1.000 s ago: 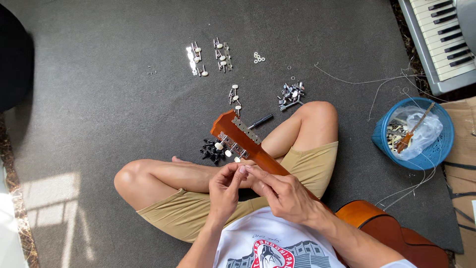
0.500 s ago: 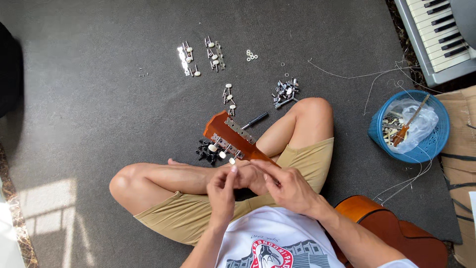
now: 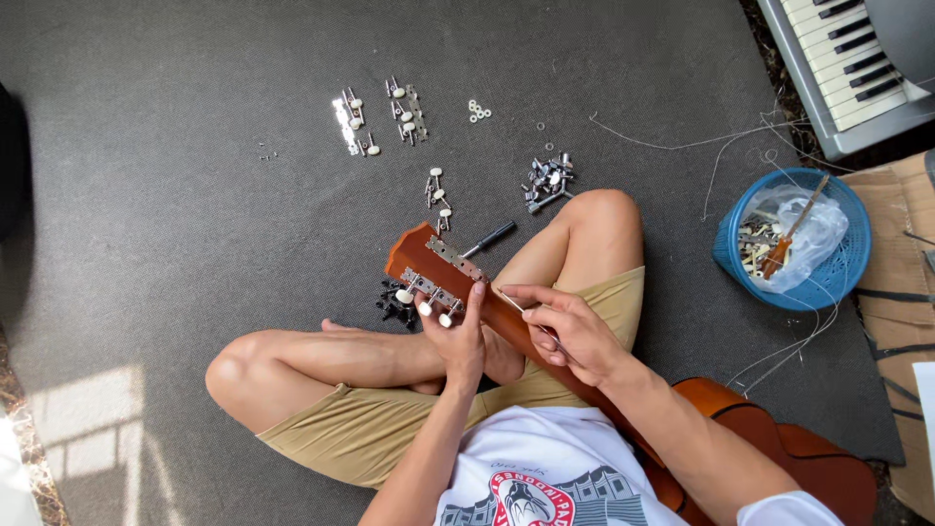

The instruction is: The person is repairing the headstock of an acoustic guitar. They use a screwdriver to tighten the tuning pegs and install a new nut onto the headstock.

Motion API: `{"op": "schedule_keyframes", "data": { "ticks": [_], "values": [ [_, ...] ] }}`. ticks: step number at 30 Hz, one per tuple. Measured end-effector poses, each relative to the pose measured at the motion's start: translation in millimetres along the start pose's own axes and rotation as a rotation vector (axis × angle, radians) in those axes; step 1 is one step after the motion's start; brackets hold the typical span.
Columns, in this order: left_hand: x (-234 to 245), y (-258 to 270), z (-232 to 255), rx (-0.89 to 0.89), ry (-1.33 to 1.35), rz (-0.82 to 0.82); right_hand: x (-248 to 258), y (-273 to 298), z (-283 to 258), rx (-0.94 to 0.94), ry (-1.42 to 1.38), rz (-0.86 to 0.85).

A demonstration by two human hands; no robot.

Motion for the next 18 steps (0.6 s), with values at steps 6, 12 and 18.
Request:
{"op": "schedule_keyframes", "data": {
  "ticks": [6,12,18],
  "values": [
    [0,-4,2,-0.04,-0.034,0.0,-7,-4,3,-0.013,-0.022,0.016],
    [3,-5,1,-0.037,-0.043,-0.009,-7,-8,4,-0.018,-0.007,0.02],
    [2,-7,-1,-0.064,-0.059,-0.064,-7,-11,5,-0.025,0.003,0.018]
  ]
}}
Point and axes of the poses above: each hand's wrist, its own y-axis away from the middle knuckle, its own x-axis out of the back of the hand, z = x × y, the point moved 8 cm from there along -y, towards the middle knuckle, and after that the axes turned 3 degrees about y, right-handed, at the moved point
